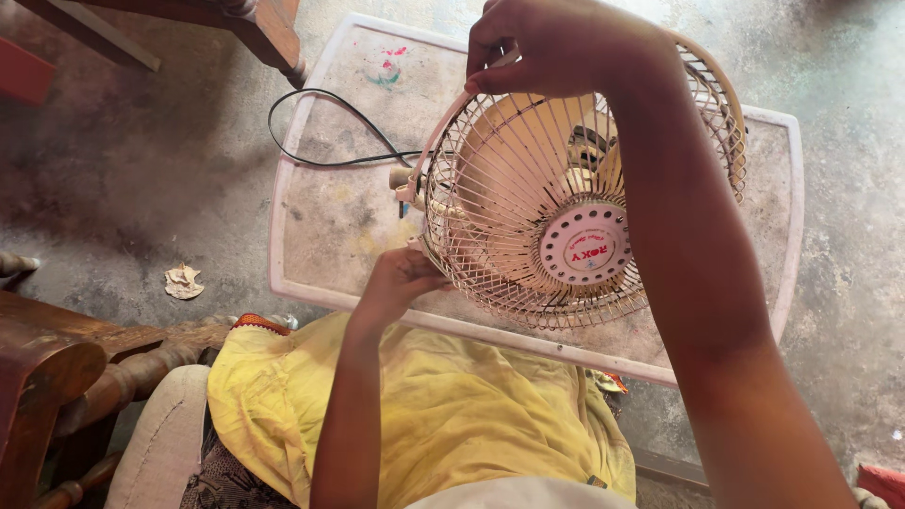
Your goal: The person is repairing a small electric fan by repeatedly removing and reattaching the front wire cage. They use a screwdriver to loosen the central nut, remove the cage, and then reassemble it, repeating this cycle multiple times.
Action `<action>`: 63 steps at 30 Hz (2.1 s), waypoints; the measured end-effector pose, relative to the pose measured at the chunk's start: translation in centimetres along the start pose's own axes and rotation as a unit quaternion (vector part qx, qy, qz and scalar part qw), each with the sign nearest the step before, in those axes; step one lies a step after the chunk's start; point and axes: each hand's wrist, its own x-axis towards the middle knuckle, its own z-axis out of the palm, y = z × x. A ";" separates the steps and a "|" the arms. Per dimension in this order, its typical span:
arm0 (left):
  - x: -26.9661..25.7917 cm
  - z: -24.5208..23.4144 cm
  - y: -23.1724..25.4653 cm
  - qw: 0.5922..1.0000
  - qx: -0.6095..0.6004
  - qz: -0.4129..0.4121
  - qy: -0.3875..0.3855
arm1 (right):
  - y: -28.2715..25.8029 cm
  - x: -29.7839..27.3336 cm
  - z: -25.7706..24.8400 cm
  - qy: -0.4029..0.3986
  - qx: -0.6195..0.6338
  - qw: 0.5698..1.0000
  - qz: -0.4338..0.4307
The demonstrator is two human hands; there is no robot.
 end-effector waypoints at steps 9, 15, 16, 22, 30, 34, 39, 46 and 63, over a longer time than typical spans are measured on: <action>1.1 5.6 -9.7 0.904 -0.348 0.172 0.177 | -0.5 0.1 -0.6 -0.006 -0.039 0.999 -0.016; 0.4 12.4 -5.9 0.806 -0.487 0.149 0.301 | -1.2 -0.2 -0.5 0.003 -0.047 0.997 -0.062; 0.4 12.8 -5.4 0.798 -0.497 0.141 0.310 | -1.3 -0.4 -0.4 0.004 -0.059 0.996 -0.062; 1.0 13.8 -3.9 0.804 -0.393 0.148 0.422 | -2.0 0.0 0.5 0.015 -0.148 0.987 -0.053; 1.7 14.1 -1.1 0.797 -0.436 0.194 0.371 | -3.7 1.5 0.8 -0.097 -0.086 0.988 0.080; 1.0 14.6 0.0 0.796 -0.438 0.211 0.359 | -4.1 1.5 0.8 -0.098 -0.094 0.986 0.097; 0.8 14.7 1.1 0.803 -0.447 0.201 0.340 | -3.5 1.6 0.7 -0.088 -0.077 0.991 0.068; 1.2 14.7 0.9 0.824 -0.405 0.158 0.363 | -3.6 1.4 0.9 -0.076 -0.078 0.993 0.056; 2.6 13.8 -1.0 0.812 -0.418 0.194 0.359 | -2.3 1.3 0.6 -0.031 -0.051 0.998 0.002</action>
